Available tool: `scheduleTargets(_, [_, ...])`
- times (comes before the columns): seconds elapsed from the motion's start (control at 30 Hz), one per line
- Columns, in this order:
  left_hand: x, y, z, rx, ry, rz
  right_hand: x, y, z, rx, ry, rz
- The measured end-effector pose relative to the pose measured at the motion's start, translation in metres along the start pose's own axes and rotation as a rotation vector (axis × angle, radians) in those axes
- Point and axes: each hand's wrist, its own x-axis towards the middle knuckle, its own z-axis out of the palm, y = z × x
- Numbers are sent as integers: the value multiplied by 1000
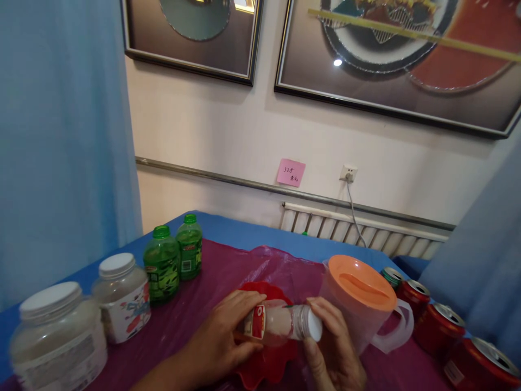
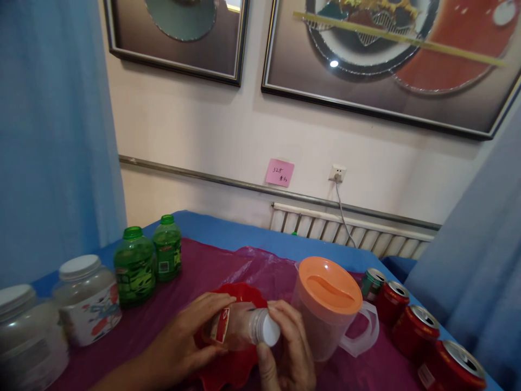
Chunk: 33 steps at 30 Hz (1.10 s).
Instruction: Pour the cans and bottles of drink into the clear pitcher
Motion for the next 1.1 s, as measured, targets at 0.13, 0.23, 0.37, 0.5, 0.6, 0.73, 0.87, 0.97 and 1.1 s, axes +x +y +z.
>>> scheduleTargets(0.13, [0, 3, -1, 22, 12, 6, 1, 5, -1, 0, -13, -51])
scheduleTargets(0.23, [1, 7, -2, 26, 12, 14, 0, 6, 0, 6, 19, 12])
scheduleTargets(0.37, [2, 10, -2, 13, 9, 18, -1, 6, 4, 104, 32, 104])
scheduleTargets(0.5, [3, 10, -2, 15, 1, 1, -3, 9, 6, 163, 19, 159])
scheduleTargets(0.6, [4, 11, -3, 8, -4, 5, -4, 8, 7, 166, 26, 162])
scheduleTargets(0.73, [5, 12, -4, 6, -5, 14, -6, 4, 7, 184, 5, 116])
scheduleTargets(0.87, [5, 16, -6, -4, 8, 15, -9, 2, 7, 169, 34, 168])
scheduleTargets(0.97, [5, 17, -6, -14, 11, -6, -10, 1, 6, 176, 35, 195])
scheduleTargets(1.1, [5, 15, -6, -11, -8, -20, -7, -1, 1, 62, -12, 193])
